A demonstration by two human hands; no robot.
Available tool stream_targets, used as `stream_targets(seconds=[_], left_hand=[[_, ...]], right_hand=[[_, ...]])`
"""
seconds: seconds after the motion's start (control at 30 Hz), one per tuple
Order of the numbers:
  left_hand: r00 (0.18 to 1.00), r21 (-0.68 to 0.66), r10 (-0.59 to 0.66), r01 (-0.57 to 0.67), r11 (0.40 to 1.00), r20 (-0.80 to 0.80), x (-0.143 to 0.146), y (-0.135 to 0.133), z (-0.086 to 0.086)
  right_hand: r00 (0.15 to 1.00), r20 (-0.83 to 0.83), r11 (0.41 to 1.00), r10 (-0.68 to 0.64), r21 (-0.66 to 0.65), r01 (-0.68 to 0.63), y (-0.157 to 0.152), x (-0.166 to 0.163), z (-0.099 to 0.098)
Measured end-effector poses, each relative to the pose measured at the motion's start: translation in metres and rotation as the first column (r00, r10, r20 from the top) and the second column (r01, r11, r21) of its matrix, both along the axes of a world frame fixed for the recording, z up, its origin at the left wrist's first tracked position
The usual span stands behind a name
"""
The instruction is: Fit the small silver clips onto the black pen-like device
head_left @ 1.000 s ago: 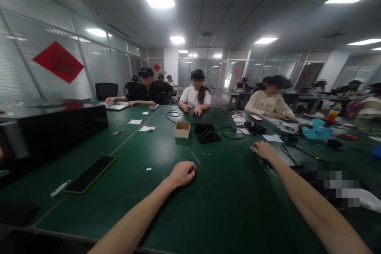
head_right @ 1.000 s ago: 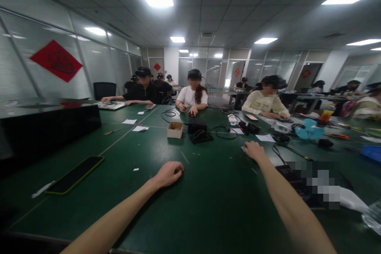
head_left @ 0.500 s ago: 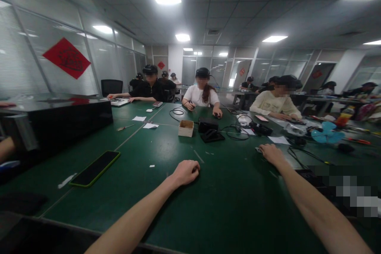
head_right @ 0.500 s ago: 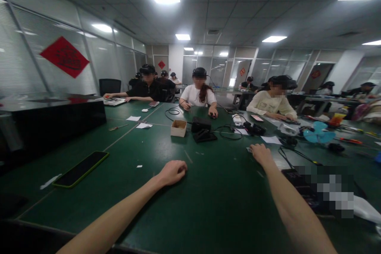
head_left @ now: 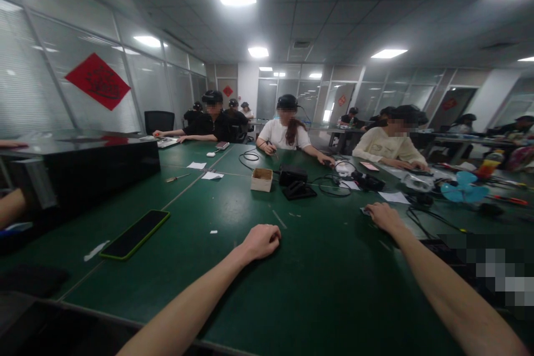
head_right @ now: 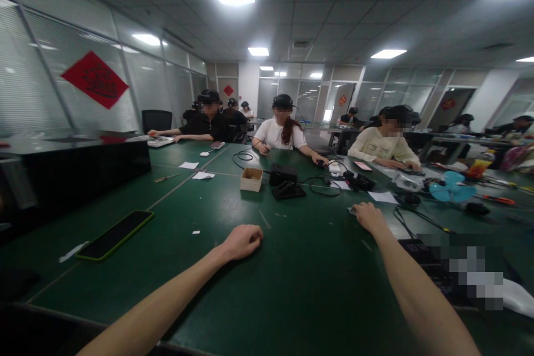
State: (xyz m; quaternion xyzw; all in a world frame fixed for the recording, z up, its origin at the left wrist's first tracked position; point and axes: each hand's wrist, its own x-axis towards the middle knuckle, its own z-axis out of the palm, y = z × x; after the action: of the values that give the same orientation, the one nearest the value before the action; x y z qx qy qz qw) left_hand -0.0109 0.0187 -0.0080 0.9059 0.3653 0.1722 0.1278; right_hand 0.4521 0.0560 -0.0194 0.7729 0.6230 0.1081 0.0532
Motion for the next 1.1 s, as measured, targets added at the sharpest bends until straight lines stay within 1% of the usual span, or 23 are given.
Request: stream_targets(seconds=[0.17, 0.37, 0.7, 0.87, 1.1], left_hand=[[1.0, 0.012, 0.008, -0.008, 1.0, -0.021, 0.001, 0.0, -0.001], [0.997, 0.044, 0.022, -0.019, 0.999, -0.075, 0.002, 0.001, -0.003], [0.997, 0.04, 0.012, -0.009, 0.999, -0.078, 0.0, 0.0, -0.003], [0.996, 0.038, 0.01, -0.007, 0.999, -0.084, 0.0, -0.001, -0.002], [0.997, 0.052, 0.001, 0.004, 0.999, -0.079, -0.001, -0.002, -0.001]], right_hand=[[0.999, -0.031, 0.998, -0.039, -0.04, 0.037, 0.003, 0.001, 0.001], [1.0, 0.027, 0.999, -0.003, 0.036, 0.002, -0.002, -0.002, 0.004], [1.0, 0.016, 0.999, -0.024, -0.026, 0.025, -0.005, -0.01, 0.002], [0.998, 0.057, 0.999, -0.028, 0.029, 0.027, -0.004, -0.009, 0.001], [0.997, 0.018, 0.993, -0.071, 0.099, 0.069, -0.001, -0.014, -0.002]])
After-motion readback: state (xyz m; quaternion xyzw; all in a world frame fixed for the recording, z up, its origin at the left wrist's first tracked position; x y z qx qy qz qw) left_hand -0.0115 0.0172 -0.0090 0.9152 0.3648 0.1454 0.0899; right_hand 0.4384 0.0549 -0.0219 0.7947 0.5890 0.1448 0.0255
